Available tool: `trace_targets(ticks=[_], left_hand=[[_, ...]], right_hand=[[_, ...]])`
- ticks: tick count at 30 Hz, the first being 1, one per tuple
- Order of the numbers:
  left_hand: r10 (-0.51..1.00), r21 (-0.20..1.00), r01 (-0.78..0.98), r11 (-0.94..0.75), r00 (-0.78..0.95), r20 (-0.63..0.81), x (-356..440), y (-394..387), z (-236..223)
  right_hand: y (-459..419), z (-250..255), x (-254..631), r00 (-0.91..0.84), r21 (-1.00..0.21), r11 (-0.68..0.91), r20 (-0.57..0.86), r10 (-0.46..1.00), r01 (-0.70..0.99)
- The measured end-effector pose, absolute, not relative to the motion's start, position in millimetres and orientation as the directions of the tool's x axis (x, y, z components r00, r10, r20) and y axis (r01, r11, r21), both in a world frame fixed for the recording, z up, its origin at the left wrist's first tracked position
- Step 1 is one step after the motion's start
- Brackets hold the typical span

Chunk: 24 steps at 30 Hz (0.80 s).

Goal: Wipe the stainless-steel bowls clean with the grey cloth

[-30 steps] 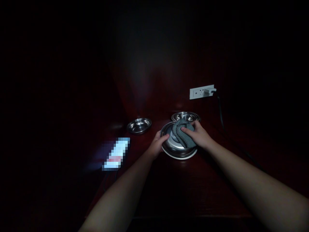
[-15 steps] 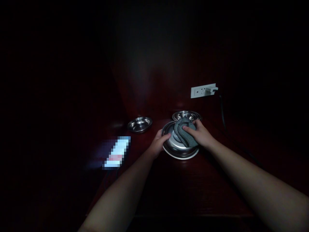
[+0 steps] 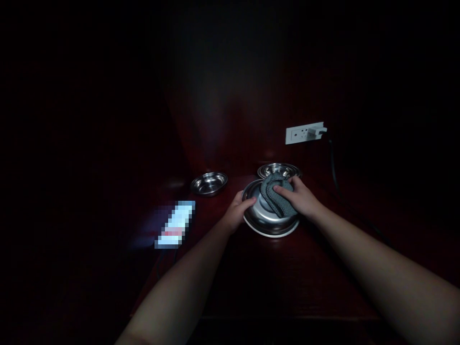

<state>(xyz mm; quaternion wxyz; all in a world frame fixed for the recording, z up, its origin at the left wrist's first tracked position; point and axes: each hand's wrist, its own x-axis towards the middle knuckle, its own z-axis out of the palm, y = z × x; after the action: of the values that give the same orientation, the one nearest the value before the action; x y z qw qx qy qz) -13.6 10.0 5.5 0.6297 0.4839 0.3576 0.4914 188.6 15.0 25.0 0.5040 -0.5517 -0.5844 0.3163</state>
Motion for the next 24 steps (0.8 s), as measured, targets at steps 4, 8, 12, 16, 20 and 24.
trace_targets(ticks=[4,8,12,16,20,24], left_hand=[[0.967,0.951,-0.304,0.057,0.252,0.023,-11.6,7.4,8.5],[0.968,0.948,-0.315,0.043,0.249,0.039,-10.2,6.5,9.6],[0.965,0.95,-0.311,0.031,0.257,0.052,-11.3,8.9,7.0],[0.961,0.956,-0.292,0.021,0.27,0.061,-12.8,11.2,4.5],[0.962,0.953,-0.301,0.011,0.264,0.072,-12.7,11.5,3.3],[0.968,0.948,-0.319,0.012,0.242,0.069,-11.4,12.7,0.7]], right_hand=[[16.4,24.0,189.6,0.111,-0.927,0.176,0.224,0.968,0.332],[17.7,22.6,189.9,0.112,-0.931,0.182,0.227,0.967,0.315],[17.1,22.9,189.2,0.106,-0.937,0.187,0.226,0.968,0.296],[16.8,23.1,189.2,0.103,-0.937,0.204,0.241,0.965,0.283],[17.6,22.1,190.1,0.106,-0.939,0.194,0.232,0.967,0.283],[20.0,18.6,189.5,0.117,-0.949,0.175,0.211,0.971,0.261]])
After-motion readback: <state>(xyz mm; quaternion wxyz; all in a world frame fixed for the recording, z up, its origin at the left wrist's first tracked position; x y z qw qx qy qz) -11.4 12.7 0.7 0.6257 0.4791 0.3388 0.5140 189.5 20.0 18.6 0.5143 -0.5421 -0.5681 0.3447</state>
